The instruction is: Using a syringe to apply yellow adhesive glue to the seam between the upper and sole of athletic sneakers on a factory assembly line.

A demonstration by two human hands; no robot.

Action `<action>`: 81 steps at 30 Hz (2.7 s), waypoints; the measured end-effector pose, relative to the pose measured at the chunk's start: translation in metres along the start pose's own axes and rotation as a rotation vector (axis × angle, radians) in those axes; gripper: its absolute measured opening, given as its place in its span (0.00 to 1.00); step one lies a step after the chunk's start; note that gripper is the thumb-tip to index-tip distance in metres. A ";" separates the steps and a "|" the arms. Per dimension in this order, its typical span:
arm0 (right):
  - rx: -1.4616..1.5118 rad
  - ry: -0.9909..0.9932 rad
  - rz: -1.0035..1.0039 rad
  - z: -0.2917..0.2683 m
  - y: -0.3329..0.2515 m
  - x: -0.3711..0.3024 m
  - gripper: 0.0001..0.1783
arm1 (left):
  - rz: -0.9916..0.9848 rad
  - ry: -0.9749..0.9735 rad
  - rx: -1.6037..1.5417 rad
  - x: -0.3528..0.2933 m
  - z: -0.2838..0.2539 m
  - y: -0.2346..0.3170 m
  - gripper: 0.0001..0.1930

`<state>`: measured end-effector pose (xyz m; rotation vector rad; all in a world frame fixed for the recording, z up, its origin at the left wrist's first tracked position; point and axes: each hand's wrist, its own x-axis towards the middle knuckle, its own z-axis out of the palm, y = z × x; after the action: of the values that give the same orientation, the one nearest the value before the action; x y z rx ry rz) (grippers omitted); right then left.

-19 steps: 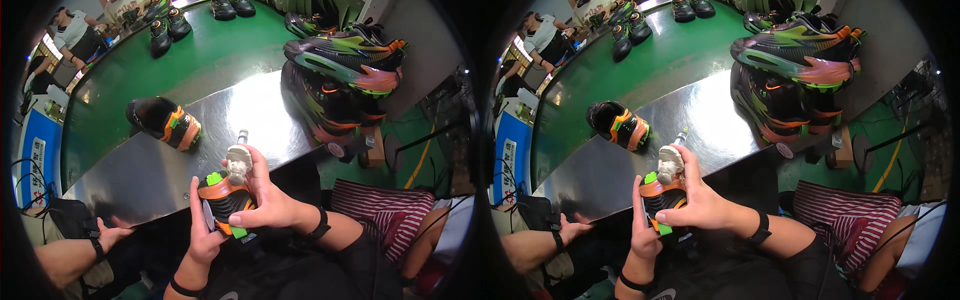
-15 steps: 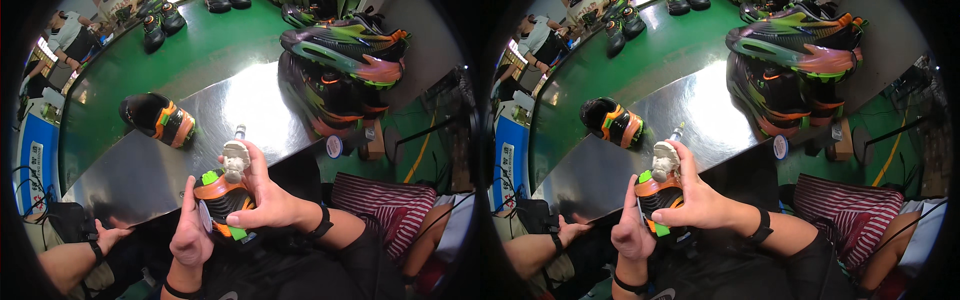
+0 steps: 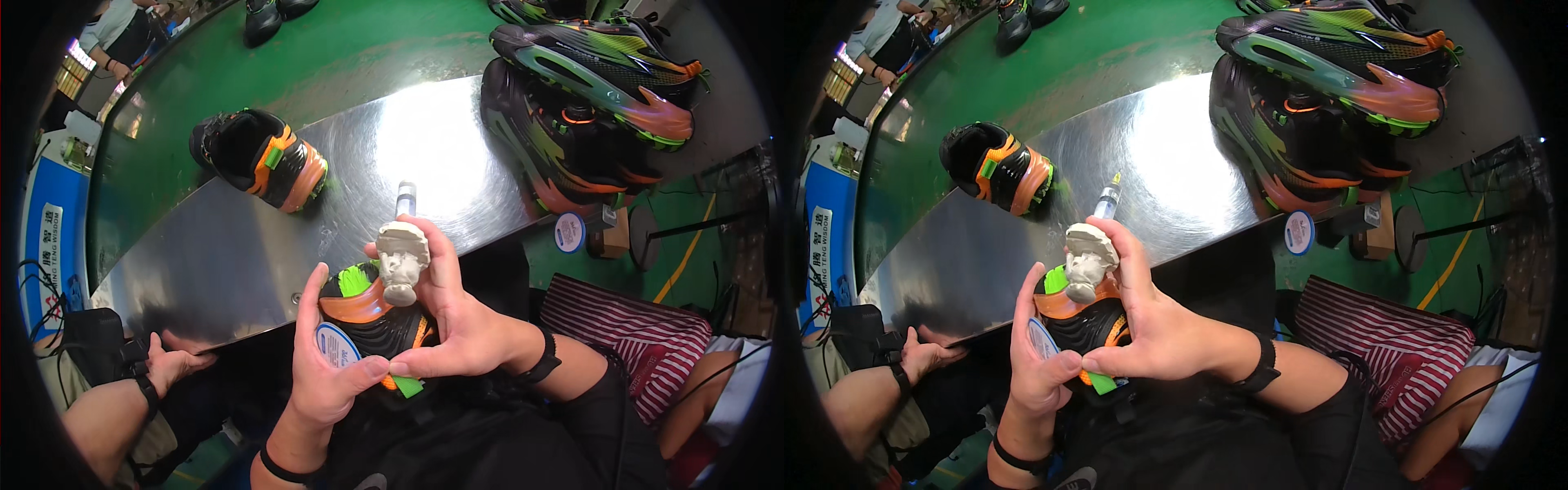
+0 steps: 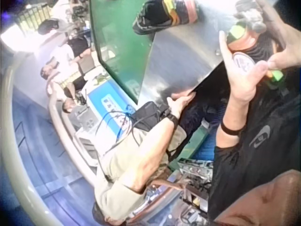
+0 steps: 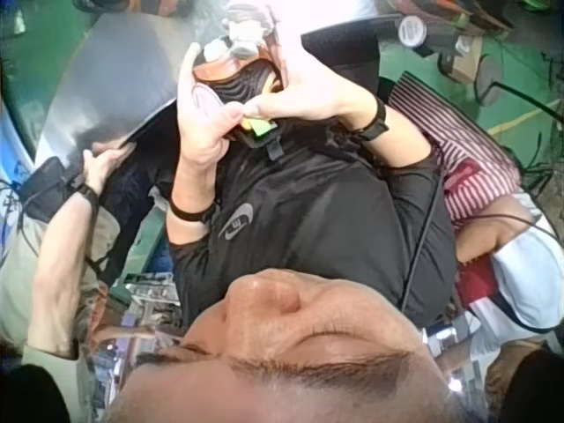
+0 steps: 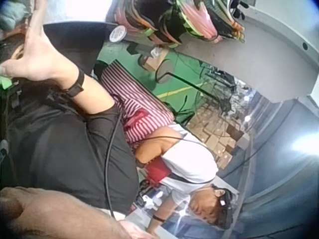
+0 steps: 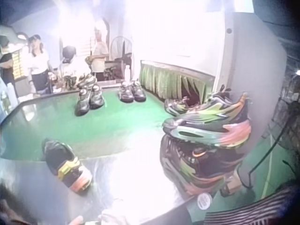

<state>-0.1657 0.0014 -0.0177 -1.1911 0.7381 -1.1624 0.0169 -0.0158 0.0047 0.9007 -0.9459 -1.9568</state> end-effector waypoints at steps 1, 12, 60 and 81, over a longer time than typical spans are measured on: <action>-0.031 -0.012 -0.011 -0.001 0.001 0.000 0.68 | 0.025 -0.003 0.026 0.001 -0.001 0.000 0.58; 0.031 0.040 -0.021 -0.011 -0.004 -0.006 0.69 | 0.063 0.026 0.076 0.004 -0.002 -0.003 0.55; 0.094 0.056 -0.047 -0.008 0.007 -0.020 0.65 | -0.025 0.040 0.084 -0.005 0.019 -0.025 0.60; -0.033 -0.004 -0.079 -0.015 0.009 -0.024 0.62 | -0.040 -0.018 -0.018 0.005 0.015 -0.018 0.54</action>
<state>-0.1836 0.0190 -0.0335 -1.2599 0.7147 -1.2168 -0.0038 -0.0078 -0.0045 0.8999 -0.9256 -2.0076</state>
